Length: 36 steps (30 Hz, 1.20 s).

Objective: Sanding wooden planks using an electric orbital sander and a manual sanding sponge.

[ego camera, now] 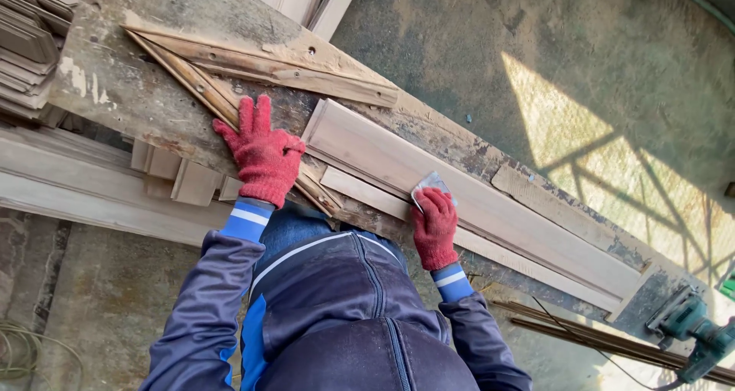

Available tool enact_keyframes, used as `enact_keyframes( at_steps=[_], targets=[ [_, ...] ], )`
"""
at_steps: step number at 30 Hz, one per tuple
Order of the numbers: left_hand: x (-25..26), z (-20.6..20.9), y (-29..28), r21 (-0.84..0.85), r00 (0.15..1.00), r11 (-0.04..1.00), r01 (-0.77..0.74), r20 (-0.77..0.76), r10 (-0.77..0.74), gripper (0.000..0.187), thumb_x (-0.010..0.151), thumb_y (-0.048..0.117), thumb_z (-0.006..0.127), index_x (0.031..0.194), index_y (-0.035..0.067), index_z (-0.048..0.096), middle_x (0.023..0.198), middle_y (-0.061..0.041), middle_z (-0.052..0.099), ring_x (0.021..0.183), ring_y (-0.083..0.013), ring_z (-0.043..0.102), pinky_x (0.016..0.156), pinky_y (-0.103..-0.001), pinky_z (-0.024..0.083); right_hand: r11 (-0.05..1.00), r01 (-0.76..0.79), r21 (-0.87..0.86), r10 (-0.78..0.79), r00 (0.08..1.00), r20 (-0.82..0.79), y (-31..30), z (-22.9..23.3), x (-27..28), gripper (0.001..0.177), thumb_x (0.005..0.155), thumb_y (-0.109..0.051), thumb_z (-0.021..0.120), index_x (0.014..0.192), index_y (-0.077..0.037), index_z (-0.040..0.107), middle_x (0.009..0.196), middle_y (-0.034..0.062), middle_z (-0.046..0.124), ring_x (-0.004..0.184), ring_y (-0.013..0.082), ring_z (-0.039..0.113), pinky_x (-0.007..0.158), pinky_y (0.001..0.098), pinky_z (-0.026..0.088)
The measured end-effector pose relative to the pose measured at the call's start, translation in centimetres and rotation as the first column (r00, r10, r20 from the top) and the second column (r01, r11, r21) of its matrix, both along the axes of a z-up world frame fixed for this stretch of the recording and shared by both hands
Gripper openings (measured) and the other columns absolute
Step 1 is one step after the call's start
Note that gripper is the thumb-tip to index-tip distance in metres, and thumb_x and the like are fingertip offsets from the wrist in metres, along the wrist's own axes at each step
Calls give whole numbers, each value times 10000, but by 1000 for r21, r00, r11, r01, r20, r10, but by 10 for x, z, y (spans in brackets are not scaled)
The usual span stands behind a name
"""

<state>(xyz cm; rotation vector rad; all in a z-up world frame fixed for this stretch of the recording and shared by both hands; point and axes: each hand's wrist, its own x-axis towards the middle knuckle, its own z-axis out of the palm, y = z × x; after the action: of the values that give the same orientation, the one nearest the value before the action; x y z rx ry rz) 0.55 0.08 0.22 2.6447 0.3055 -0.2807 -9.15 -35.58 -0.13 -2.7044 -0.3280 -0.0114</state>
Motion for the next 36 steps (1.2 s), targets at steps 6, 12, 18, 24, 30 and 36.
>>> enact_keyframes(
  at_steps=[6,12,18,24,30,36],
  targets=[
    [-2,-6,2,32,998,999,39,-58,-37,178,842,433,786,952,293,788,1687,-94,404,1597,-330,212,1218,-773,19,970,-58,237,57,998,13,2,-9,14,265,927,-405,740,1104,-209,727,1433,147,582,1310,408,559,1163,542,359],
    [-2,-7,2,21,999,999,31,-30,-30,184,849,432,800,939,271,792,1662,-126,440,1585,-355,235,1195,-793,8,1000,19,2,-19,987,-161,4,31,36,120,849,-393,815,936,-319,778,1540,169,481,1478,396,397,1214,607,210],
    [-3,-9,3,35,999,998,46,-22,-46,194,867,441,780,938,261,795,1658,-123,447,1587,-350,235,1189,-796,8,979,90,184,-39,963,-265,11,39,41,148,861,-439,826,998,-383,820,1011,16,730,932,261,735,833,406,561],
    [-2,-2,1,33,999,999,39,-16,-38,201,866,436,774,935,249,800,1642,-133,468,1578,-355,261,1182,-802,13,954,-239,-182,205,961,-183,15,35,33,194,876,-381,780,1063,-338,754,1028,33,693,908,291,695,715,437,552],
    [-1,-6,1,23,1000,999,23,-11,-23,166,840,409,787,919,263,802,1632,-117,473,1575,-345,249,1180,-813,28,932,-257,-256,234,965,-115,29,20,43,109,935,-281,715,1043,-301,721,968,6,675,875,261,675,696,405,526],
    [2,-2,3,18,999,999,32,-14,-31,164,820,412,794,905,272,803,1608,-136,498,1561,-359,260,1162,-819,28,937,-328,-121,335,941,45,136,27,83,55,928,-205,691,957,-236,725,810,30,620,713,275,644,637,395,529]
  ],
)
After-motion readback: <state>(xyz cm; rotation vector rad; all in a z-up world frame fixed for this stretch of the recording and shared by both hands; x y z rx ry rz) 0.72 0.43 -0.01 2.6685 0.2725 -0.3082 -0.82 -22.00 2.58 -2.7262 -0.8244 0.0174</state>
